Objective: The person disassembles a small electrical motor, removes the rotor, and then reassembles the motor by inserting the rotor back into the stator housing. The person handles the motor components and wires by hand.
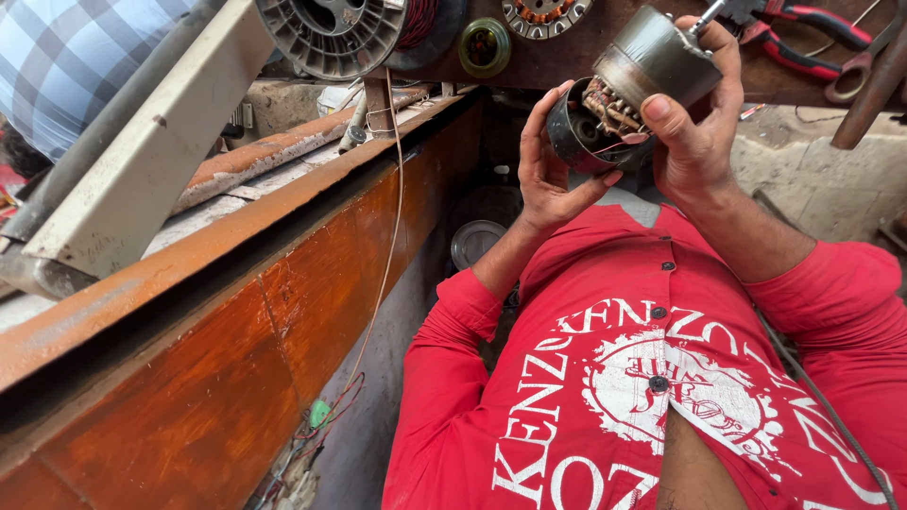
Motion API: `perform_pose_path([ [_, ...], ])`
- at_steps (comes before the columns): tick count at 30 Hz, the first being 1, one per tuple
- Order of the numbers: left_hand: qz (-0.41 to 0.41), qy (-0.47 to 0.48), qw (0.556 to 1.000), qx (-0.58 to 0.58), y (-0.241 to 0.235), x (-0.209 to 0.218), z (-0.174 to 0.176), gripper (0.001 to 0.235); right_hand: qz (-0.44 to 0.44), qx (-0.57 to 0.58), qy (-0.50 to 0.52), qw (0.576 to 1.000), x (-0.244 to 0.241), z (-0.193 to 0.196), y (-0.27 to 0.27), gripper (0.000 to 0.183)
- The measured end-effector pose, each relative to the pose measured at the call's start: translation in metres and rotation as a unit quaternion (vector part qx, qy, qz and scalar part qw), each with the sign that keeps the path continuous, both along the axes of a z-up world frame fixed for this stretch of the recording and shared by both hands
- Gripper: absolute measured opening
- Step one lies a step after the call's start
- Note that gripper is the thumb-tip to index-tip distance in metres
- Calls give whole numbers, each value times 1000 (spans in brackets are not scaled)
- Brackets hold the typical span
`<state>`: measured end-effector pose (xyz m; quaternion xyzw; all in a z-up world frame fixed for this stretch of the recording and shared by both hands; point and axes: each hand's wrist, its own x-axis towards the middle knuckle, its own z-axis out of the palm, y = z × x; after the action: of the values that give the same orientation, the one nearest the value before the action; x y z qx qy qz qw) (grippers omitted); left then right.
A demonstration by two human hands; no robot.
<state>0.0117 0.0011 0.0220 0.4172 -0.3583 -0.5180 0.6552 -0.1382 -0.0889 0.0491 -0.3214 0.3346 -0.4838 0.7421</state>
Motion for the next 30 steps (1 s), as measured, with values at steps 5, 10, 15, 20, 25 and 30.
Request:
perform_pose_path([
  [5, 5, -23, 1000, -4, 2, -2, 3, 112, 3, -21, 65, 998, 2, 12, 0, 82],
  [10, 7, -24, 1000, 2, 1, -3, 6, 112, 15, -41, 94, 995, 5, 24, -1, 85],
  [15, -3, -8, 1000, 12, 1, -5, 7, 111, 18, -65, 114, 991, 3, 26, -1, 88],
  [20, 1, 1, 1000, 15, 2, -7, 7, 111, 15, -86, 146, 985, 0, 18, 4, 91],
  [25, 0, 7, 1000, 15, 0, -4, 8, 110, -1, -119, 182, 976, -1, 10, 11, 90],
  [30, -24, 13, 1000, 6, -1, 5, 10, 109, 13, -94, 174, 980, -3, 8, 14, 96],
])
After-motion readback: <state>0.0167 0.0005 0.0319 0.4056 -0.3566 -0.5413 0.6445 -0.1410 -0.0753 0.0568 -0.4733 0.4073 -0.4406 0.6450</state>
